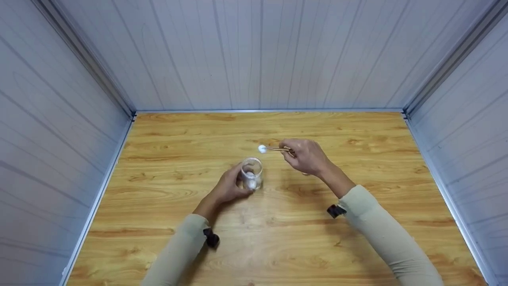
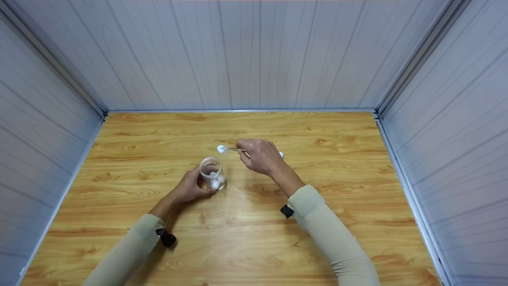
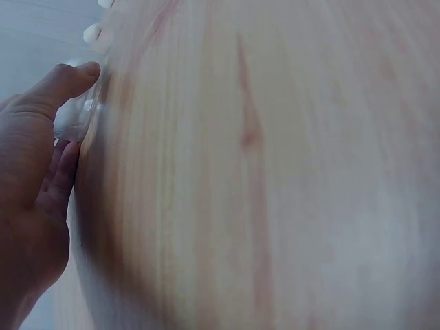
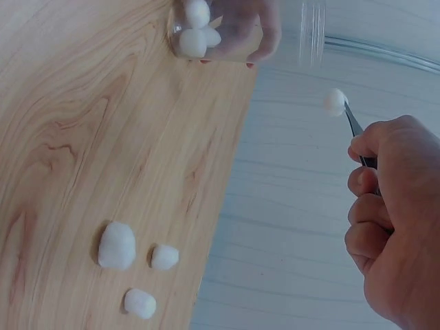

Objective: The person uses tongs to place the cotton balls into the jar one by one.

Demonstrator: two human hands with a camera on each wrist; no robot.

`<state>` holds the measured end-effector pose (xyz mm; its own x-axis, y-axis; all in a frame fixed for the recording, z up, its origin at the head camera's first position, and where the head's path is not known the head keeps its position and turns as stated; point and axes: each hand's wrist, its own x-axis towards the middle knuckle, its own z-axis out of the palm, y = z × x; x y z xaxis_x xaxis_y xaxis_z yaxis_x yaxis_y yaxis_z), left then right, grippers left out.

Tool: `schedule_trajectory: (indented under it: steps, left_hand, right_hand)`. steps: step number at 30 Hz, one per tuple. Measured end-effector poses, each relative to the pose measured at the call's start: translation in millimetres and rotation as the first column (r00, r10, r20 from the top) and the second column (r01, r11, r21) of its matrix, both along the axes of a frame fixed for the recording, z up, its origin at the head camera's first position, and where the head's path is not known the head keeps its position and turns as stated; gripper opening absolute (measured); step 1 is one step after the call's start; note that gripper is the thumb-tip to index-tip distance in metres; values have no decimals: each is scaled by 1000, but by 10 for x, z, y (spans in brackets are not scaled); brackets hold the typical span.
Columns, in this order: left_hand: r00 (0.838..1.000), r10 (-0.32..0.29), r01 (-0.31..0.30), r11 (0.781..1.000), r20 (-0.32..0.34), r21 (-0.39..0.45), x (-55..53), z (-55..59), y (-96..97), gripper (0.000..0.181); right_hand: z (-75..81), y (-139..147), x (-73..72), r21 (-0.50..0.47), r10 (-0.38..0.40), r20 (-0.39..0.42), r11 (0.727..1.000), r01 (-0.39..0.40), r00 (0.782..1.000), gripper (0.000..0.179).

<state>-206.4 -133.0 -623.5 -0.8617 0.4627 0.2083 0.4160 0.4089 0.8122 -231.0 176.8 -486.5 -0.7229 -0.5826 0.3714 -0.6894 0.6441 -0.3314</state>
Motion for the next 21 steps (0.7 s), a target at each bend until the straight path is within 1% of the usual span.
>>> schedule_trajectory:
  steps: [3,7,11,16,19,21]
  left_hand:
    - [999,15,-13,999,44,-38,17,61,20,84]
    - [995,25,-22,999,93,-36,36,101,32,87]
    - [994,30,-29,1000,105,-9,47,97,25,92]
    - [996,48,-48,999,76,-7,44,54,11,96]
    - [995,49,-48,999,82,-6,36,59,19,96]
    - [995,42,-41,999,95,-10,36,87,30,94]
  right_hand:
    - [15,2,-2,3,23,12,1000,-23,1000,14]
    - [22,2,-10,0,58,22,998,-58,998,14]
    - [23,-7,-14,-16,99,17,995,-99,995,14]
    - [17,-33,-9,-28,157,2,987,-157,988,11]
    - [8,-57,-8,-28,182,-1,983,-182,983,9]
    - [4,-73,-8,-25,190,-1,981,-190,982,9]
